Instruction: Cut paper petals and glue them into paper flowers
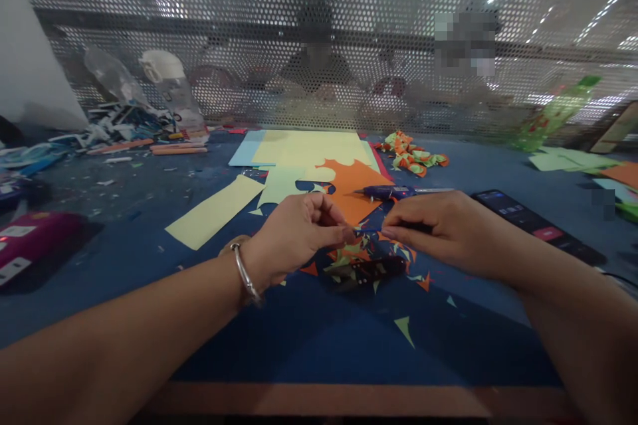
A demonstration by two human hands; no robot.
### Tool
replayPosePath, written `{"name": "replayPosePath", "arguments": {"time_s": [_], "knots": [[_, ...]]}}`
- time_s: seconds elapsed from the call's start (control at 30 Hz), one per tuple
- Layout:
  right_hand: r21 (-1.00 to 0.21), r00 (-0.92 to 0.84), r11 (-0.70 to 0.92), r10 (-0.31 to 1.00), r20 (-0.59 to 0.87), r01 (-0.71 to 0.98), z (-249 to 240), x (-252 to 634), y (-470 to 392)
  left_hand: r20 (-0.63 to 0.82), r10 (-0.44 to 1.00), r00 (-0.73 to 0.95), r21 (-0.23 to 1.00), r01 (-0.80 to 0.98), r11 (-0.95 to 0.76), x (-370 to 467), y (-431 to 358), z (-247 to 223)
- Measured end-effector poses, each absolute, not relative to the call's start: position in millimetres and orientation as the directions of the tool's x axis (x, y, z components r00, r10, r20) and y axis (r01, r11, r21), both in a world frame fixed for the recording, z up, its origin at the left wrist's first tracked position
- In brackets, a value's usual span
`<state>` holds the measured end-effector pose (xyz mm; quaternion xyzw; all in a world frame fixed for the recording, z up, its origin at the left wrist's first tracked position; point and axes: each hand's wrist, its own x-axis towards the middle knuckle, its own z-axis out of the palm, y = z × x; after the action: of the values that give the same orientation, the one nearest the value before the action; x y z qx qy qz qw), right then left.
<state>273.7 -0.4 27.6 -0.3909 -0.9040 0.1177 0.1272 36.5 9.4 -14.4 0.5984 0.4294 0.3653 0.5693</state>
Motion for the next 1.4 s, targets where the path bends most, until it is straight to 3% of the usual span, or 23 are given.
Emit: {"name": "replayPosePath", "arguments": {"time_s": [0.37,0.67,1.03,1.23,1.4], "knots": [[-0.332,-0.668,0.669,0.732,0.137,0.665,29.5,272.8,-1.4,-0.186,0.889,0.418,0.971,-0.060,0.231,36.8,4.7,-4.9],[-0.306,-0.664,0.671,0.734,0.144,0.675,28.0,274.4,-0.8,-0.210,0.891,0.403,0.960,-0.087,0.266,37.5,4.6,-3.5],[-0.323,-0.653,0.665,0.740,0.161,0.673,29.5,271.2,-4.0,-0.225,0.879,0.420,0.972,0.029,0.235,37.5,6.5,-1.5],[-0.334,-0.657,0.666,0.737,0.159,0.667,29.1,270.5,-3.8,-0.085,0.907,0.412,0.996,0.030,0.080,36.3,4.2,-2.3],[-0.352,-0.645,0.654,0.747,0.161,0.669,30.1,269.5,-3.9,-0.055,0.921,0.385,0.998,0.006,0.057,34.3,5.9,-3.0]]}}
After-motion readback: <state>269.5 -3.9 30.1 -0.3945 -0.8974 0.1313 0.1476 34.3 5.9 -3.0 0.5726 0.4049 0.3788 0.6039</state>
